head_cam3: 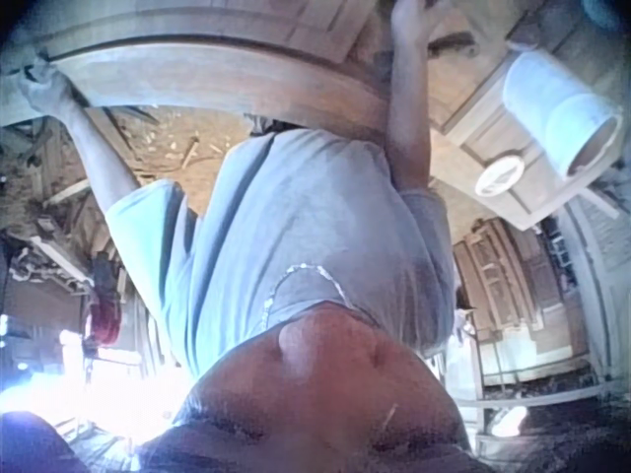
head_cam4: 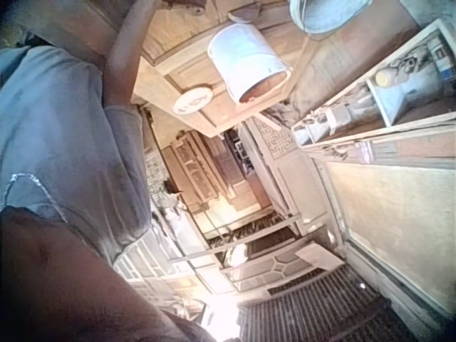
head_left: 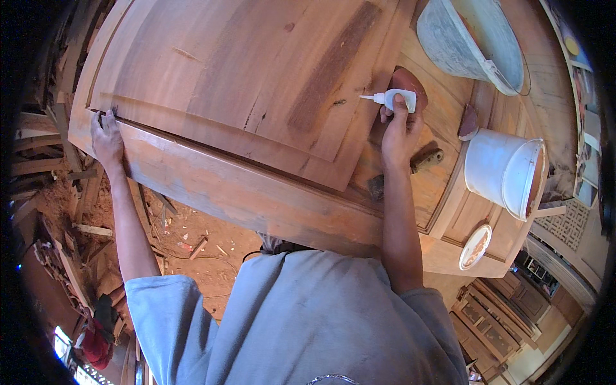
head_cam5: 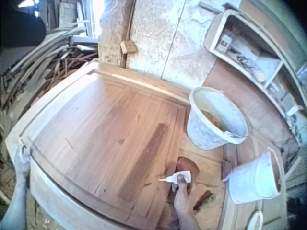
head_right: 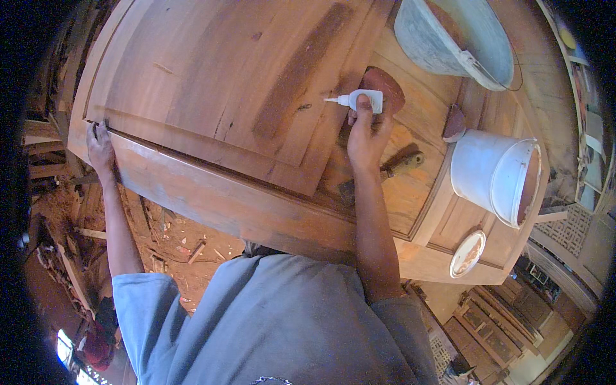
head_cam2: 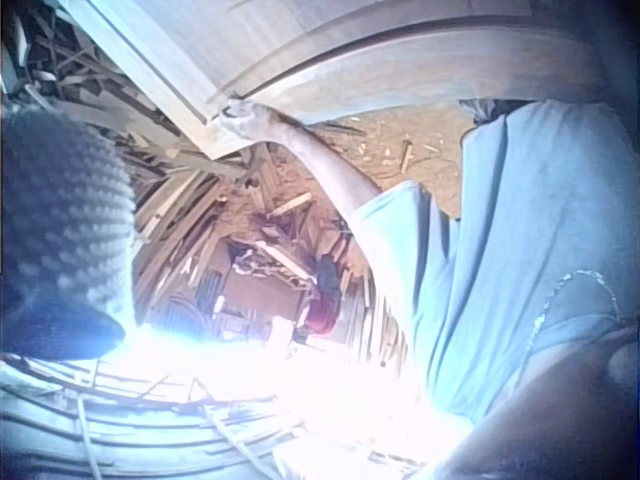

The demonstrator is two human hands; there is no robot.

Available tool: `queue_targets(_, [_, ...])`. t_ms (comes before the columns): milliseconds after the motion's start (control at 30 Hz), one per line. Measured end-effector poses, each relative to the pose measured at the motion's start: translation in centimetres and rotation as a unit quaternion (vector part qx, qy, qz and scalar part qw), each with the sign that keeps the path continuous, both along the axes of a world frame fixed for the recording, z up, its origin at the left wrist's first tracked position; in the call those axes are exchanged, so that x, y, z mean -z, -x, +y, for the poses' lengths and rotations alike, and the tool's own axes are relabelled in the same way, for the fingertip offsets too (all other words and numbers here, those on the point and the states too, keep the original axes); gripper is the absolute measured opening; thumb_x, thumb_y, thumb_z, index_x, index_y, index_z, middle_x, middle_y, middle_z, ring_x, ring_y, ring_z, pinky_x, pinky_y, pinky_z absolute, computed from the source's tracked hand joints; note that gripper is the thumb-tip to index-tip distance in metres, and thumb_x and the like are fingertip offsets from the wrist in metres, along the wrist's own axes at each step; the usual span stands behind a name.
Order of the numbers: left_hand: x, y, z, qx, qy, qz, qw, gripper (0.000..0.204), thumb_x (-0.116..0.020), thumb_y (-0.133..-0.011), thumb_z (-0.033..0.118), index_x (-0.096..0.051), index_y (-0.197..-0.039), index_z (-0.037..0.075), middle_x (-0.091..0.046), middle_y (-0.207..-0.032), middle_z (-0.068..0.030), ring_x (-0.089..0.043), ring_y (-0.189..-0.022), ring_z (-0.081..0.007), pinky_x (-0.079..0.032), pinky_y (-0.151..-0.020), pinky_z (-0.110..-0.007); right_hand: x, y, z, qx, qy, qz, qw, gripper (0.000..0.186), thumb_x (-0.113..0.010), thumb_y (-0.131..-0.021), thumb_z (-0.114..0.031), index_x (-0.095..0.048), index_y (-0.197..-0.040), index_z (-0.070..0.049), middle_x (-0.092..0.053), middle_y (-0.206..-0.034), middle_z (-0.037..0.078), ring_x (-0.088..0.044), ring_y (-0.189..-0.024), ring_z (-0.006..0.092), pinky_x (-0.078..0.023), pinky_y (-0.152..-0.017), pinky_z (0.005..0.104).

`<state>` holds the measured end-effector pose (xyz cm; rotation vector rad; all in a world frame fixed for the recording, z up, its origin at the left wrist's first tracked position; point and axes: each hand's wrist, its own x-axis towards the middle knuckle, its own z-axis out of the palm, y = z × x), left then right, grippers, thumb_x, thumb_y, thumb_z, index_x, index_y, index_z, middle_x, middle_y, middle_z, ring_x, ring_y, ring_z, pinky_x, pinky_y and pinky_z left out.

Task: The person applies adhesive from a bottle into holes in a wooden door, scrapes the surface with a putty knife, and rubs the wood using a small block and their hands.

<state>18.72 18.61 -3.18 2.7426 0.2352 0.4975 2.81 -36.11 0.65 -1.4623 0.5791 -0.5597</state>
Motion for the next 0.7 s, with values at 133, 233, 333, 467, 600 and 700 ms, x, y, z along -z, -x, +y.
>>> queue_targets(133, [0.2,-0.1,0.4,-0.007,-0.010,0.002,1.000,0.066,-0.052,-0.098,0.051,-0.053,-0.135,-0.003,-0.055,-0.138,-0.0234,-0.052,-0.129,-0.0368,-0.039,-0.108,-0.040,0.4,0.2,-0.4,-0.025,0.020,0.021,0.999,0.020,-0.060,-0.100,-0.024,-0.059,-0.099,-0.004,-0.056,-0.076,0.001,-0.049,-0.065,0.0087,-0.039,-0.058,0.0246])
queue_targets(233, [-0.1,-0.1,0.1,-0.002,-0.014,-0.002,1.000,0.066,-0.052,-0.098,0.051,-0.053,-0.136,-0.003,-0.055,-0.138,-0.0237,-0.051,-0.129,-0.0369,-0.039,-0.108,-0.040,0.4,0.1,-0.3,-0.033,0.027,0.019,0.999,0.019,-0.059,-0.101,-0.023,-0.058,-0.099,-0.004,-0.055,-0.075,0.001,-0.049,-0.065,0.0091,-0.039,-0.058,0.0246])
queue_targets(333, [-0.3,0.0,-0.2,0.000,-0.015,-0.001,1.000,0.066,-0.051,-0.098,0.051,-0.052,-0.136,-0.004,-0.055,-0.138,-0.0244,-0.051,-0.129,-0.0373,-0.039,-0.108,-0.040,0.2,0.1,-0.1,-0.028,0.023,0.009,0.999,0.018,-0.058,-0.101,-0.022,-0.057,-0.097,-0.005,-0.053,-0.075,0.000,-0.048,-0.065,0.0088,-0.039,-0.058,0.0243])
queue_targets(467, [-0.1,0.0,-0.1,-0.009,-0.009,-0.002,1.000,0.068,-0.052,-0.098,0.052,-0.052,-0.136,-0.004,-0.054,-0.138,-0.0256,-0.051,-0.129,-0.0378,-0.039,-0.108,-0.041,1.0,0.2,-0.6,-0.038,0.030,-0.011,0.999,0.024,-0.061,-0.101,-0.026,-0.057,-0.101,-0.003,-0.055,-0.076,0.000,-0.049,-0.065,0.0075,-0.039,-0.057,0.0239])
queue_targets(600, [-0.1,-0.2,0.1,-0.020,-0.014,0.016,1.000,0.069,-0.052,-0.097,0.053,-0.052,-0.136,-0.004,-0.054,-0.138,-0.0260,-0.051,-0.129,-0.0381,-0.039,-0.108,-0.041,0.4,0.2,-0.2,-0.031,0.036,0.008,0.999,0.024,-0.062,-0.101,-0.027,-0.058,-0.101,-0.003,-0.056,-0.077,0.000,-0.049,-0.066,0.0076,-0.040,-0.058,0.0241])
queue_targets(700, [-0.1,-0.1,0.1,-0.015,-0.014,0.010,1.000,0.069,-0.052,-0.097,0.053,-0.052,-0.136,-0.004,-0.054,-0.138,-0.0257,-0.051,-0.130,-0.0379,-0.039,-0.108,-0.041,0.1,0.2,-0.1,-0.022,0.046,0.019,0.999,0.024,-0.061,-0.101,-0.027,-0.058,-0.101,-0.003,-0.056,-0.077,0.000,-0.050,-0.066,0.0077,-0.040,-0.058,0.0244])
